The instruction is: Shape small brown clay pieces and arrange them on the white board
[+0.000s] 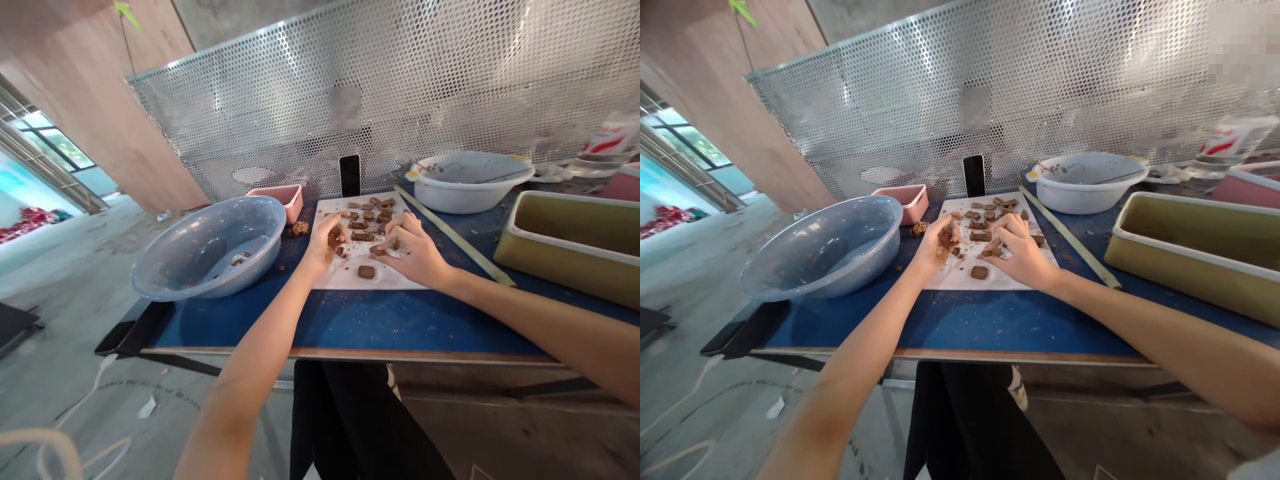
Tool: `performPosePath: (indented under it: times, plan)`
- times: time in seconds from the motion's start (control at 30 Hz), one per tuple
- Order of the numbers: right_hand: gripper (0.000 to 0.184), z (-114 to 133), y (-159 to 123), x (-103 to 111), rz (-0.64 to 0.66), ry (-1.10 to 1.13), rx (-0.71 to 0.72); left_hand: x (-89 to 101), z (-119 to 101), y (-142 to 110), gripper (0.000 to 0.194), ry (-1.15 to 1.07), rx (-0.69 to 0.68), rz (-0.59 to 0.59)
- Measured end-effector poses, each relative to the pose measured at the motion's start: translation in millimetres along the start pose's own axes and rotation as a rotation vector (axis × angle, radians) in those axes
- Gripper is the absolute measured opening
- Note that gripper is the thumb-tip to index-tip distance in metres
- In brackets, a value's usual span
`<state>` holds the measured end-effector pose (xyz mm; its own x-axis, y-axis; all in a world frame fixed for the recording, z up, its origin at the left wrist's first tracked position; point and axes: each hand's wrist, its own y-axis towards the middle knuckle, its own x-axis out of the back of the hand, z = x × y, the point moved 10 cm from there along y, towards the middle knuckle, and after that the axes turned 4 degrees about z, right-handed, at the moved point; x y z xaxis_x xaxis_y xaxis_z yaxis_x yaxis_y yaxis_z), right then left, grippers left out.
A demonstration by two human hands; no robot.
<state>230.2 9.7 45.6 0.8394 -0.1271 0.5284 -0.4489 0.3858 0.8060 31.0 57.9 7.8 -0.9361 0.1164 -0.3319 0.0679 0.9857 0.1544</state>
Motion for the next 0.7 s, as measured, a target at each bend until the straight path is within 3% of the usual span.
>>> performPosePath:
  times: [0.1, 0.2, 0.4, 0.47, 0.57, 0.7]
  plan:
    - [0.022, 1.8, 0.4, 1.2, -0.01, -0.003, 0.011, 0.1, -3.2, 0.2, 0.021, -0.035, -0.025, 0.001]
    - [0.006, 5.6, 1.6, 0.1, 0.009, -0.016, 0.02, 1.0, -4.6, 0.0, 0.02, -0.06, -0.027, -0.011]
    - [0.03, 12.2, 1.1, -3.6, 0.043, -0.024, 0.041, 1.4, -3.9, -1.9, 0.023, -0.107, 0.01, -0.042]
    - [0.026, 11.4, 0.8, -4.4, 0.048, -0.022, 0.03, 1.7, -2.6, -2.1, 0.023, -0.101, 0.023, -0.047]
    - [0.006, 11.8, -0.1, -3.5, 0.04, -0.019, 0.038, 1.6, -1.2, -1.1, 0.02, -0.094, 0.03, -0.034]
    - [0.018, 15.1, -2.8, 1.8, -0.001, 0.011, 0.07, 2.9, -2.3, 0.8, 0.019, -0.095, 0.006, -0.015]
